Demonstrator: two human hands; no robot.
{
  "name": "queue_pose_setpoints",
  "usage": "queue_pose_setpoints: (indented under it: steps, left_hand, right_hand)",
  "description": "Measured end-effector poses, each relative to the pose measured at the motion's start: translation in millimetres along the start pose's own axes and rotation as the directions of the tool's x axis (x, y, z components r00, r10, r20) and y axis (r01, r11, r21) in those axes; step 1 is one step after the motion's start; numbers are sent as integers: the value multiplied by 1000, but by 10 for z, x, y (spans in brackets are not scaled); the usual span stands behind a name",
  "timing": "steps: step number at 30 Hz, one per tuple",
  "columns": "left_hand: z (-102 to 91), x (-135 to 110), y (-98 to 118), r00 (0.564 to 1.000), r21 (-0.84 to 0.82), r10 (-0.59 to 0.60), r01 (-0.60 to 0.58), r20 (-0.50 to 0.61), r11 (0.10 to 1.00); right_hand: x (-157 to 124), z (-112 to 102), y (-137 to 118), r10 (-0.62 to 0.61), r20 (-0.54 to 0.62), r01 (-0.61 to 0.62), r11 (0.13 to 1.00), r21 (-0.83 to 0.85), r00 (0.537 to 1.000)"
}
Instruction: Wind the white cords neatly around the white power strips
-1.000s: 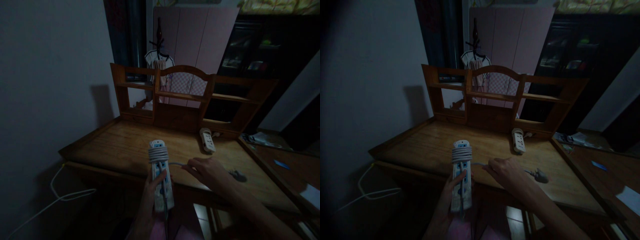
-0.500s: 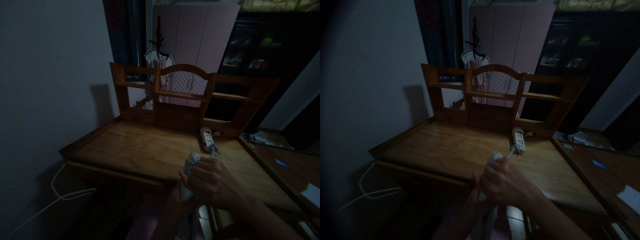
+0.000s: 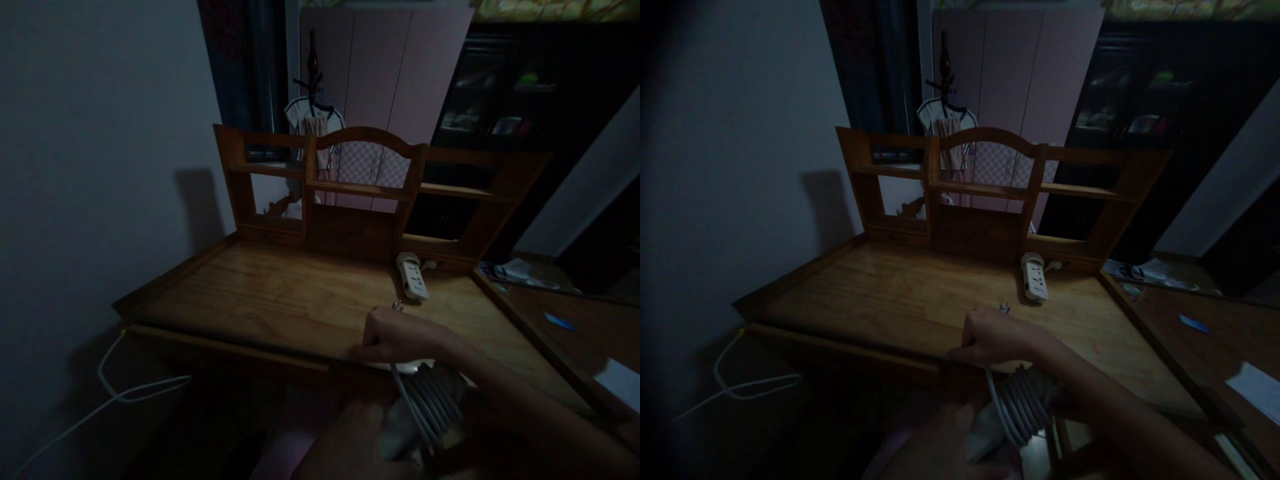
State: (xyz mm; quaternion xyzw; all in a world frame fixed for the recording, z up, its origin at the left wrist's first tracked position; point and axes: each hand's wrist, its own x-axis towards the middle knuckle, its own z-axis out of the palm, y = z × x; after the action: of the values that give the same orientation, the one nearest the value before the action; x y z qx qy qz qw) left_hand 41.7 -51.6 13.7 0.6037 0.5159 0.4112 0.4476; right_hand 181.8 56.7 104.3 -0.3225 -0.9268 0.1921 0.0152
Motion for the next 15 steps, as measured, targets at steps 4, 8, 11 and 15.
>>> queue_pose_setpoints:
  steps: [4,8,11,15]
  left_hand:
    - [18,-39,-46,981,54,106,-116,162,992]
    - [-4,11,-37,933,158,212,-266,292,951]
    - [-33,54,44,955,84,229,-248,190,965]
    - [7,51,195,981,-203,157,-179,-117,963]
  right_hand:
    - [82,148,261,10,382,-113,962,250,924]
    - [69,132,400,-124,566,-230,827,512,815]
    - [15,66,391,-80,436,-265,692,672,896]
    - [2,64,316,20,98,-91,591,801,995]
